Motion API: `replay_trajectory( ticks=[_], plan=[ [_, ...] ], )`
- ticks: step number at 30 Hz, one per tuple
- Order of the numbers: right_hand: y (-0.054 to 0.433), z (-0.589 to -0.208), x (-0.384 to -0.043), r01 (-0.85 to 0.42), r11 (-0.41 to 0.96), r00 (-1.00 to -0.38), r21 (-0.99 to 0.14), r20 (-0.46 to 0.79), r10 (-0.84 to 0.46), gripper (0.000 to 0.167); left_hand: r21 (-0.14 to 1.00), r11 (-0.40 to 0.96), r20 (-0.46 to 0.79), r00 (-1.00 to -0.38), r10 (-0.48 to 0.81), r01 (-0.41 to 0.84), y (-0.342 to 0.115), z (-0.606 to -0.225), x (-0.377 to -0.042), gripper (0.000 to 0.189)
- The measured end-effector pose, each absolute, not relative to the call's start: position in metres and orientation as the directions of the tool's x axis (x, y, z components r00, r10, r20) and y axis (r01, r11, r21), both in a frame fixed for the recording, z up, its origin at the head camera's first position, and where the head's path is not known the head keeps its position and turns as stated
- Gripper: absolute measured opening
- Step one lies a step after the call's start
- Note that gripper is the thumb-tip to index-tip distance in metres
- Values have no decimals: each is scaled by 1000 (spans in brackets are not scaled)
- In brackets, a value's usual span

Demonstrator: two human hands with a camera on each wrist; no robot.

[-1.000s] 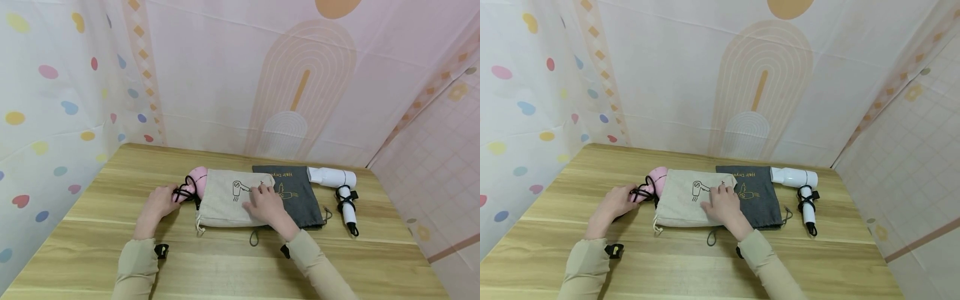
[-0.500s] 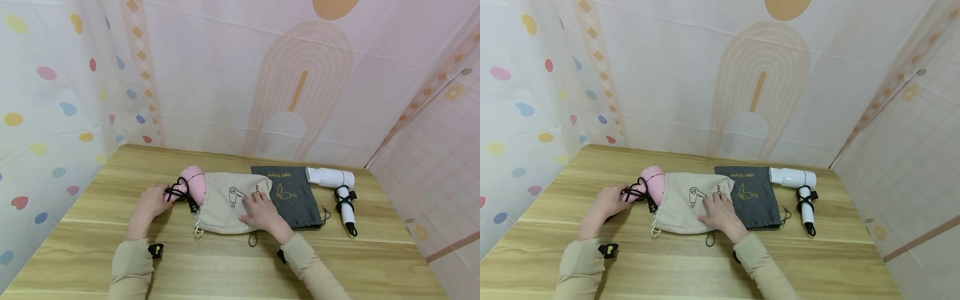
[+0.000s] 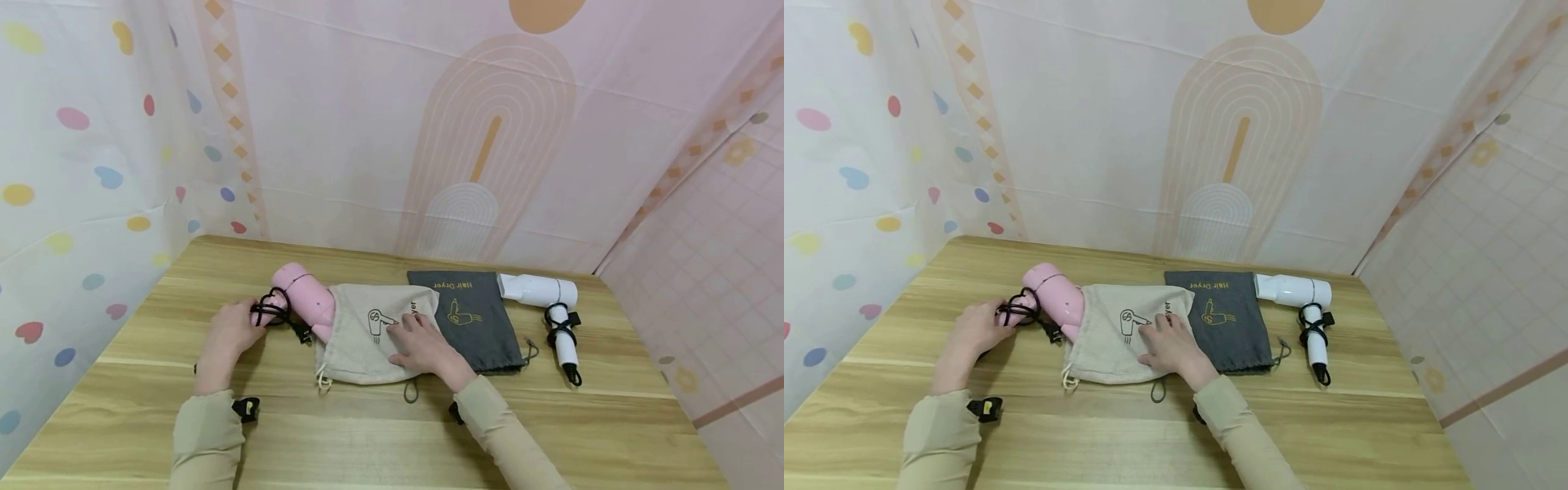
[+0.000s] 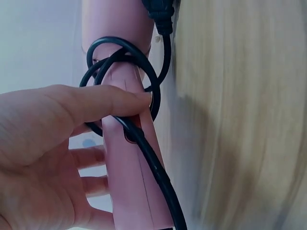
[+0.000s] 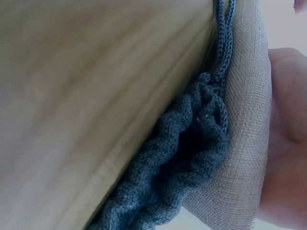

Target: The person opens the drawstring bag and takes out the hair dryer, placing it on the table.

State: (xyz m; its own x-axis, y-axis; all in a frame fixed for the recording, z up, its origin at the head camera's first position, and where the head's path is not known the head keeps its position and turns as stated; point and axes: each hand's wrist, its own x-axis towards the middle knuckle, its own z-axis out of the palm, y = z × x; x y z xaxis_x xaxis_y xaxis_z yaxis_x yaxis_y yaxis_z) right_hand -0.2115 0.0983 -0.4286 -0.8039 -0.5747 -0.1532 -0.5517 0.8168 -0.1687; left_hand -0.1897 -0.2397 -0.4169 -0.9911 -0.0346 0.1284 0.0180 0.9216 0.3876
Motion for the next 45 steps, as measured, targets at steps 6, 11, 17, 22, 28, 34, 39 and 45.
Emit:
replay_trajectory(
  ticks=[6, 11, 17, 22, 28, 34, 39, 45],
  plan=[
    [98, -424, -215, -589, 788, -771, -179, -169, -614, 53, 413, 909, 131, -983, -125, -61, -243, -416, -184, 41],
    [100, -423, -217, -538, 819, -817, -200, -115, -565, 49, 431, 895, 107, -978, -180, -117, -244, -414, -183, 39],
    [102, -418, -218, -282, 924, -957, -257, 12, -289, 40, 442, 881, 70, -972, -224, -171, -245, -413, -183, 40],
    [102, -415, -220, -144, 941, -985, -306, -49, -167, 37, 457, 861, 32, -964, -265, -221, -247, -413, -183, 42],
    [102, -416, -221, -299, 897, -954, -325, 102, -281, 24, 499, 812, -22, -941, -337, -303, -247, -411, -182, 48],
    [103, -416, -224, -472, 841, -861, -265, 344, -375, 19, 525, 779, -8, -918, -397, -342, -246, -412, -180, 44],
    [109, -415, -231, -519, 826, -819, -219, 405, -407, 26, 529, 762, -7, -900, -436, -374, -248, -412, -180, 44],
    [122, -414, -244, -517, 809, -833, -280, 382, -400, 30, 532, 745, -36, -889, -456, -403, -251, -411, -181, 46]
  ],
)
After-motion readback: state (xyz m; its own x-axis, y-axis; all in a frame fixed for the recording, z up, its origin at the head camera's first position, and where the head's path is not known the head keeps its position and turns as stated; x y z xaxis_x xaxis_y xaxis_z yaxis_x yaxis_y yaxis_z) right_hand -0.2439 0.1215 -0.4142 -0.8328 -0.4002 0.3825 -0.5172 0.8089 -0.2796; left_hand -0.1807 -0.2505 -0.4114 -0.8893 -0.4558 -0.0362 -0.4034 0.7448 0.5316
